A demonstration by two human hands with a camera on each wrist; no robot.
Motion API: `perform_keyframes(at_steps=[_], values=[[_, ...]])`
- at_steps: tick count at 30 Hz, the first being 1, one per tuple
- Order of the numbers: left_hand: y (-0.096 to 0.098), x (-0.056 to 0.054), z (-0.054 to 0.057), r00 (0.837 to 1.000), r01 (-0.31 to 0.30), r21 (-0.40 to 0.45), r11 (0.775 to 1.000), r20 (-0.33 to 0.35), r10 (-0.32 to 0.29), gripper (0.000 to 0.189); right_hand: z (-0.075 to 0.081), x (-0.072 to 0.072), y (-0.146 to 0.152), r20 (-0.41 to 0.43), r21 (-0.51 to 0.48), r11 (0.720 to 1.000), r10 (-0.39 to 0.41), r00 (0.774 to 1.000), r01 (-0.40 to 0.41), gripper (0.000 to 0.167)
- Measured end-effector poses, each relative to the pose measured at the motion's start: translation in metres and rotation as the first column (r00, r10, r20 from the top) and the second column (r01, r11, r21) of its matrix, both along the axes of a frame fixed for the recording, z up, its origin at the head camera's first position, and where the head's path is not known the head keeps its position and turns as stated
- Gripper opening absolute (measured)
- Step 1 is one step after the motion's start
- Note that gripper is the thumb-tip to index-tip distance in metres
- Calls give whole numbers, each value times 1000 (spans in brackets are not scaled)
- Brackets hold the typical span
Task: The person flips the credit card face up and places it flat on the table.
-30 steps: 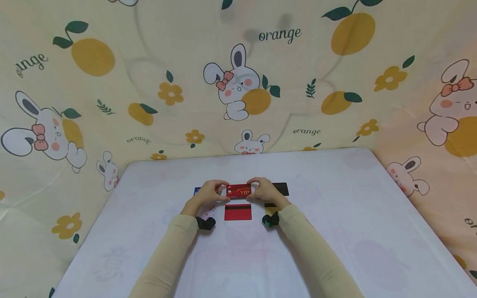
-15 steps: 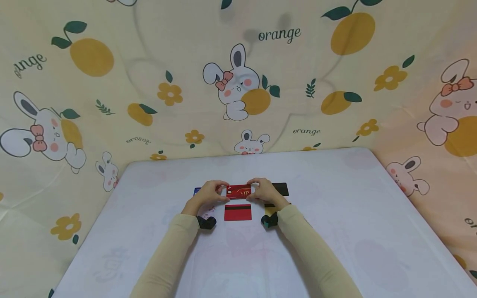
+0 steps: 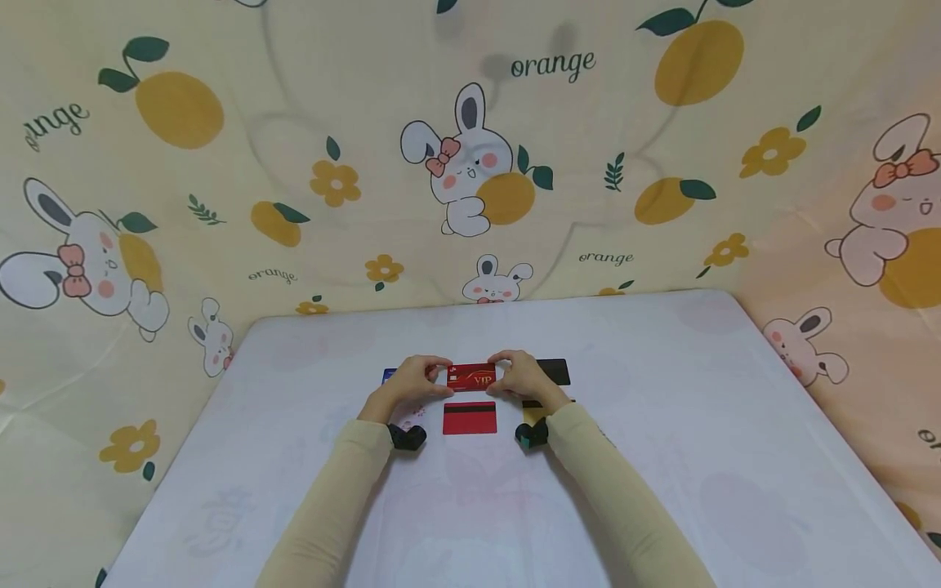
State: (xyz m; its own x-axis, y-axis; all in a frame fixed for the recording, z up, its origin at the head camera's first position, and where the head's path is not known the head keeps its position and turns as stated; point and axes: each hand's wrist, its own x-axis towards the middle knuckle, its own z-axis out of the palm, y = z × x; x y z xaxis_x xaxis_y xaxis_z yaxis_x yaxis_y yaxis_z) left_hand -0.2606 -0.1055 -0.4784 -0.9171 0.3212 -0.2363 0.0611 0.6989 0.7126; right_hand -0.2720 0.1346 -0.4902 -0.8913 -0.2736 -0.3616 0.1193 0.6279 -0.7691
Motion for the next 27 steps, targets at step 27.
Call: perform_keyframes(at_steps=[27], values=[[4, 4, 4, 994, 15, -33, 999, -105, -19, 56, 4, 4, 1, -29, 3, 1000, 9, 1000, -9, 60]])
